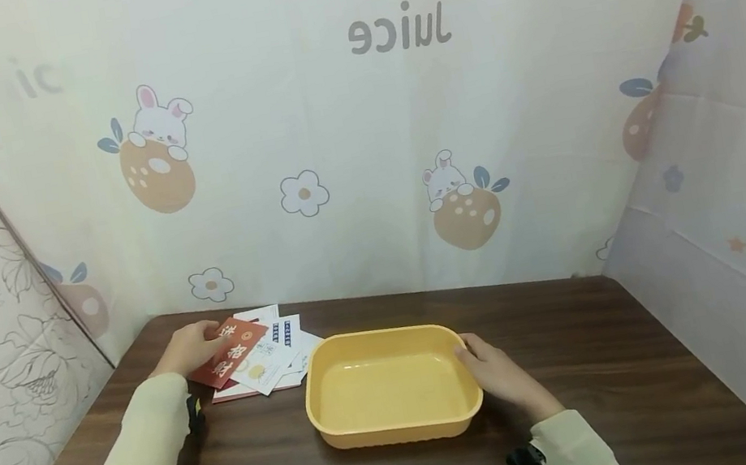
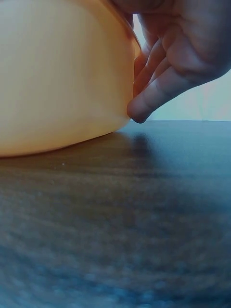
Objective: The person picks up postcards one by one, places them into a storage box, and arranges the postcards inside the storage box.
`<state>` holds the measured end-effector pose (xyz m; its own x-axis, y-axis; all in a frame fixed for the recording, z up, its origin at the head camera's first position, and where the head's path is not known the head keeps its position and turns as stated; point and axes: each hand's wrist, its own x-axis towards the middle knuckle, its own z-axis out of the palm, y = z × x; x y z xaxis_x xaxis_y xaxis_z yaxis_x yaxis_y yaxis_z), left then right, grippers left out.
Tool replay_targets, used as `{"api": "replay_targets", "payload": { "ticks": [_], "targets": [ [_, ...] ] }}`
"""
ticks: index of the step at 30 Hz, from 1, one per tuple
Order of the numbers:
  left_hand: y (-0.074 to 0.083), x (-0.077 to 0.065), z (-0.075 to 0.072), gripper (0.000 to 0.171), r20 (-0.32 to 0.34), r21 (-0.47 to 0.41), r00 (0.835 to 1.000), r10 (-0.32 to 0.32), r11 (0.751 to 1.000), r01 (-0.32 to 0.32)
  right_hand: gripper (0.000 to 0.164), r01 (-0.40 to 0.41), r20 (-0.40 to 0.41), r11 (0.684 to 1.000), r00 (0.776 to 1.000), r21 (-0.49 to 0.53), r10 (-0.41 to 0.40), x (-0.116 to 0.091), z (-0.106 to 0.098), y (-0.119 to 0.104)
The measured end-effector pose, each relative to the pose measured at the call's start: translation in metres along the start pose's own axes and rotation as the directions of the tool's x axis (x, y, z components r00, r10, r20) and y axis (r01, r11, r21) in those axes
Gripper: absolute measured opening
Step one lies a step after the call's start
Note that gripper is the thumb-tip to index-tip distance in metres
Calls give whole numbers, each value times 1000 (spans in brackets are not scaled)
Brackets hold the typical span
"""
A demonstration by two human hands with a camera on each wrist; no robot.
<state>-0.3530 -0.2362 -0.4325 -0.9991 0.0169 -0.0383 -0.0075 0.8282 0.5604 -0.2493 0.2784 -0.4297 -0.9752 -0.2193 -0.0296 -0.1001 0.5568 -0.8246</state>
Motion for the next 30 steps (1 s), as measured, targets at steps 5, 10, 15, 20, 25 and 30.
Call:
{"api": "replay_targets", "payload": {
  "ticks": [5,10,15,20,25,30],
  "targets": [
    [-1,5,-1,65,-6,73,1000,-4,997,4,53,-1,-3,1000,1000,-1,1,-1,0,-1],
    [2,3,-1,71,-15,112,999,-35,993,36,53,3,3,1000,1000,3,-3,1,0,1],
    [10,-4,-2,85,-4,166,996,-90,982,89,54,4,12,1000,1000,21,-4,2,0,3],
    [14,-8,-3,93,22,184,994,-111,977,105,53,5,14,1000,1000,11,-5,1,0,4],
    [9,-2,0,96,19,147,994,-111,983,107,52,0,-2,1000,1000,-7,0,2,0,2],
    [7,2,3,96,9,135,994,-109,985,107,52,-8,-1,1000,1000,-9,8,2,0,2]
  ]
}}
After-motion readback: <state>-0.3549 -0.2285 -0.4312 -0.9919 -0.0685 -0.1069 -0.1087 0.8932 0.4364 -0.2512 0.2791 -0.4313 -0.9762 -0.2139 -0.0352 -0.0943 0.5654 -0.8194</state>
